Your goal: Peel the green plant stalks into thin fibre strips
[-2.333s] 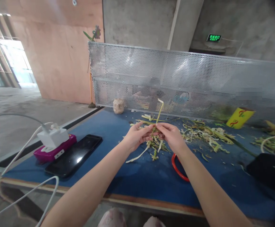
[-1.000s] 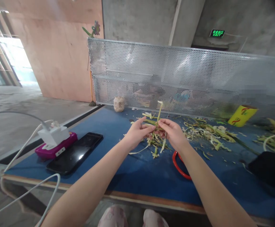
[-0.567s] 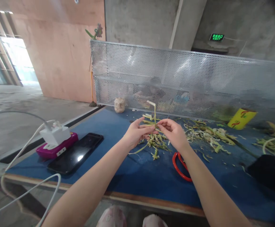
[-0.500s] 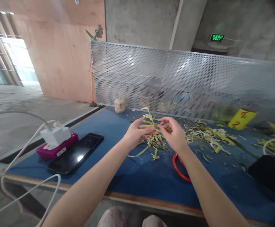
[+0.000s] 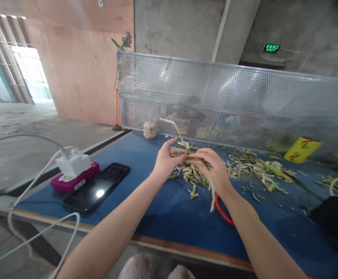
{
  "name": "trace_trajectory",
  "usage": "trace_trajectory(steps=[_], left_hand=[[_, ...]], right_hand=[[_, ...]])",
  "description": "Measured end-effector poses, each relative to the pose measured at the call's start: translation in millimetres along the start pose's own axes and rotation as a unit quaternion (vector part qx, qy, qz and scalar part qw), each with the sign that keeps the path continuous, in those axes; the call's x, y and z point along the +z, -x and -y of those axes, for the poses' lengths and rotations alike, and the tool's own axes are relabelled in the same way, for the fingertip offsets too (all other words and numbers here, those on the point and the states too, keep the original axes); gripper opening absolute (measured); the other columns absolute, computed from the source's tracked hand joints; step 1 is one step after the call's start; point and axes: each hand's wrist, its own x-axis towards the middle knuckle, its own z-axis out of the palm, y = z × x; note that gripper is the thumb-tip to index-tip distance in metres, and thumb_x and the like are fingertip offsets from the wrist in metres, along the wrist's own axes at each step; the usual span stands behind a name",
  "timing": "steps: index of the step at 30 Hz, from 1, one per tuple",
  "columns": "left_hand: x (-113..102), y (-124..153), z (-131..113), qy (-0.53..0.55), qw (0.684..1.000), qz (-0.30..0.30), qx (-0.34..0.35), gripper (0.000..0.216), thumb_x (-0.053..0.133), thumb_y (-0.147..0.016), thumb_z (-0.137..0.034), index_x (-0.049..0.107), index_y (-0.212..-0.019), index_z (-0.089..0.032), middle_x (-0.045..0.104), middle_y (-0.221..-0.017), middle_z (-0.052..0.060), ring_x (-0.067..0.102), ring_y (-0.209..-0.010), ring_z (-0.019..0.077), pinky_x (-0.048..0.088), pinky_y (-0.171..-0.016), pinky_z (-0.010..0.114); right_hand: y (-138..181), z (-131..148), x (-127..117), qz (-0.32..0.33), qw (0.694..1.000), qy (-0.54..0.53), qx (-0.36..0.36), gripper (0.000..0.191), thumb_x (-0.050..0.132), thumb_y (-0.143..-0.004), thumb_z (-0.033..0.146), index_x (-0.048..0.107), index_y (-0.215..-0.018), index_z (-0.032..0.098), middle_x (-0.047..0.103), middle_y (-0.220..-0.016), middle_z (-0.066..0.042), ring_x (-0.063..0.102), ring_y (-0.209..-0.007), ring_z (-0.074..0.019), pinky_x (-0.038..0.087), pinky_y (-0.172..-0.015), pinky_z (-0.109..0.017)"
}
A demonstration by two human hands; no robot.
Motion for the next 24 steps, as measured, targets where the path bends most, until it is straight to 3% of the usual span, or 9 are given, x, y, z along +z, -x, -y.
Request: trace_trajectory(steps=[4, 9, 13, 18, 21, 24], left_hand=[[-0.6, -2.1, 3.5, -0.025, 1.000, 0.009, 0.005, 0.082, 0.066, -0.059, -0.005, 0.024, -0.130, -0.009, 0.064, -0.072, 0.004, 0.052, -0.044, 0.0076, 0.043, -0.042, 0.021], [-3.9, -2.5, 7.5, -0.096, 0.994, 0.031, 0.032, 0.085, 0.067, -0.059, -0.011, 0.023, -0.132, -0.010, 0.065, -0.077, 0.007, 0.054, -0.048, 0.0094, 0.043, -0.041, 0.020], [-5.1, -0.6, 8.7, -0.136, 0.988, 0.039, 0.063, 0.080, 0.069, -0.060, -0.015, 0.031, -0.130, -0.015, 0.066, -0.076, 0.007, 0.057, -0.055, 0.0105, 0.044, -0.048, 0.019], [0.9, -1.0, 9.2, -0.054, 0.998, 0.031, 0.013, 0.093, 0.072, -0.055, -0.011, 0.021, -0.133, -0.012, 0.067, -0.078, 0.010, 0.060, -0.061, 0.0147, 0.046, -0.049, 0.022], [2.5, -2.6, 9.6, -0.033, 0.999, 0.027, 0.001, 0.093, 0.071, -0.055, -0.007, 0.021, -0.133, -0.011, 0.068, -0.077, 0.010, 0.059, -0.058, 0.0134, 0.045, -0.046, 0.021], [-0.5, -4.0, 9.2, -0.050, 0.999, 0.002, 0.011, 0.089, 0.070, -0.055, -0.006, 0.023, -0.131, -0.009, 0.067, -0.077, 0.009, 0.059, -0.055, 0.0124, 0.044, -0.045, 0.020]], right_hand=[[-2.6, -4.7, 2.9, -0.030, 0.986, -0.082, 0.144, 0.018, 0.059, -0.070, 0.037, 0.061, -0.077, 0.021, 0.059, -0.082, -0.006, 0.056, -0.077, -0.0194, 0.045, -0.060, -0.030], [-0.7, -14.4, 8.8, 0.023, 0.926, -0.210, 0.311, 0.029, 0.061, -0.064, 0.044, 0.057, -0.073, 0.016, 0.053, -0.053, 0.001, 0.042, -0.042, -0.0094, 0.032, -0.041, -0.023], [0.5, -18.3, 8.7, 0.040, 0.910, -0.233, 0.340, 0.033, 0.063, -0.060, 0.047, 0.053, -0.061, 0.016, 0.047, -0.046, 0.003, 0.034, -0.038, -0.0066, 0.025, -0.038, -0.022], [-0.2, -12.6, 9.6, 0.038, 0.884, -0.290, 0.366, 0.036, 0.066, -0.055, 0.048, 0.049, -0.056, 0.017, 0.045, -0.044, 0.005, 0.034, -0.037, -0.0060, 0.024, -0.038, -0.021], [0.1, -10.1, 11.1, 0.048, 0.868, -0.322, 0.375, 0.035, 0.064, -0.059, 0.049, 0.048, -0.055, 0.017, 0.045, -0.045, 0.005, 0.033, -0.037, -0.0057, 0.023, -0.037, -0.022], [1.3, -10.2, 10.1, 0.088, 0.894, -0.266, 0.351, 0.029, 0.058, -0.066, 0.046, 0.053, -0.063, 0.018, 0.051, -0.050, 0.003, 0.038, -0.038, -0.0078, 0.028, -0.039, -0.023]])
